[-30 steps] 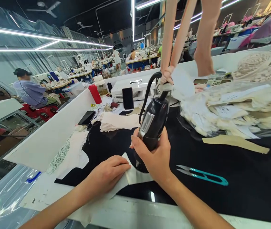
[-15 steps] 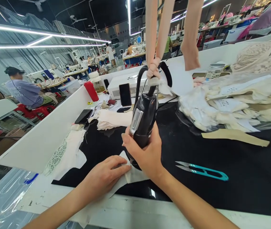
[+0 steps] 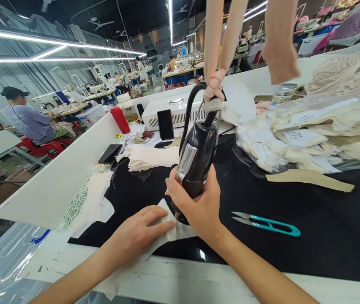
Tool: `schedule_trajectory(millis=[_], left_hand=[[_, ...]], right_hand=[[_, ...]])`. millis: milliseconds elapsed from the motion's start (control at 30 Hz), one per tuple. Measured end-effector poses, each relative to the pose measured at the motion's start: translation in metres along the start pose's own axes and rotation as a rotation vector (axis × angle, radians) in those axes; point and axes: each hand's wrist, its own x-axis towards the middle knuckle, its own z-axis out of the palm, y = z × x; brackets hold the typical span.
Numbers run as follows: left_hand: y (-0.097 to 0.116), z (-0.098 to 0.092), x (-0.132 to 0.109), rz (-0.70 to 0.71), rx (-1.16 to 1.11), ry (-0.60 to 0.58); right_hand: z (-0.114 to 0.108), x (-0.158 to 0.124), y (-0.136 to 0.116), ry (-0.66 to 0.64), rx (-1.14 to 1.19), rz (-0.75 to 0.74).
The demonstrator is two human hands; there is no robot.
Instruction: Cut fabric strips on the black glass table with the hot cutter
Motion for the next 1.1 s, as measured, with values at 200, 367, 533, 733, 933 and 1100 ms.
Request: schedule_trajectory(millis=[200,367,533,733,933,1100], left_hand=[[0.0,-0.001,0.0,0.004,-0.001,0.012],[-0.002,0.0,-0.002,0.005,-0.006,0.013],[-0.003,-0.004,-0.001,-0.007,0.025,0.001],[0.009,-0.008,0.01,-0.011,-0.045,0.095],[0.03,0.007,0.02,-0.164,-0.154,0.054],[0.035,0.012,0.017,-0.186,-0.139,0.045]], right_hand=[[-0.002,-0.002,0.001,-0.019,-0.015,-0.005],[0.003,-0.001,0.0,-0.012,-0.077,-0.027],[-0.002,0.0,-0.008,-0.038,-0.067,-0.005],[-0.019,-0.005,-0.021,0.028,-0.045,-0.007],[-0.026,-0.013,-0.022,0.025,-0.043,-0.004],[-0.027,-0.014,-0.021,-0.007,-0.052,-0.02]])
